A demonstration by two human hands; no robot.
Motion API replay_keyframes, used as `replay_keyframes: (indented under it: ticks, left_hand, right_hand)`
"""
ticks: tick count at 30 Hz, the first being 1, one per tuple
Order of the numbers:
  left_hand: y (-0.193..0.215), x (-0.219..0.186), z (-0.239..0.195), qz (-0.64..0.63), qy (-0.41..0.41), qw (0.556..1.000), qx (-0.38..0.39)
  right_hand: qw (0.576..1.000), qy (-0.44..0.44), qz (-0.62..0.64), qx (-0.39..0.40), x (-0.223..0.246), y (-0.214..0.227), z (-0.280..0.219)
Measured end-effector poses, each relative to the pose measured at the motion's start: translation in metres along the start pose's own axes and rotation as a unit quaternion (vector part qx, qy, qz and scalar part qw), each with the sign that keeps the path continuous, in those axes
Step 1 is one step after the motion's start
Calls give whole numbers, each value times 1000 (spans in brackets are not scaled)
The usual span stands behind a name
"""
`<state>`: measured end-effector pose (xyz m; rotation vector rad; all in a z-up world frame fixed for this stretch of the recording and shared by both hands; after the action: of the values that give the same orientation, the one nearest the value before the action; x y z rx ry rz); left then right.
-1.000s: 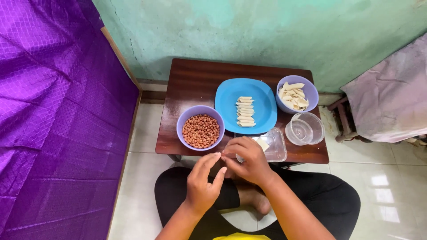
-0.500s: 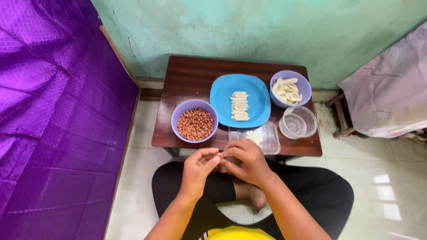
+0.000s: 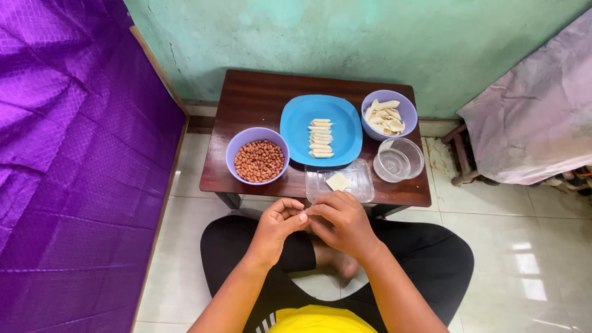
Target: The person sits on the floor and prepares dumplings by hand. They take a square wrapper, place a peanut in the center, fold it into a triangular shape, and seal the edges using water from a small container. The finished dumplings are placed on a blue plate.
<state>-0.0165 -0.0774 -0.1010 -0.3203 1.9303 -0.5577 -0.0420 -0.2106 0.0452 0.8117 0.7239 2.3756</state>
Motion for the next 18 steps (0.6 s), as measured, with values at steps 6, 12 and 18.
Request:
replay_keyframes:
  ticks: [6,12,18]
  left_hand:
    - [-11,15,9,45,-19,999,24]
    - [-27,10,14,158,-62,985,24]
    - [-40,-17,13,402,-174,898,-47]
  right_hand:
    - [999,11,-43,0,-2,14,-13]
    - [998,-43,-44,-16,-24,29,-31]
    - [992,-107,-54,-35,-49,46,-45]
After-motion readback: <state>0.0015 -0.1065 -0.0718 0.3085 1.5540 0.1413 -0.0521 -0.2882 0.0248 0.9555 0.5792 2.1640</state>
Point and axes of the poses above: each hand's wrist, its own z-axis towards the middle knuckle, its own y-axis out of the back of the hand, x = y × z, the point moved 8 cm from there along z, towards the middle knuckle, and after that the axes turned 2 degrees about -x, right-handed, at the moved point
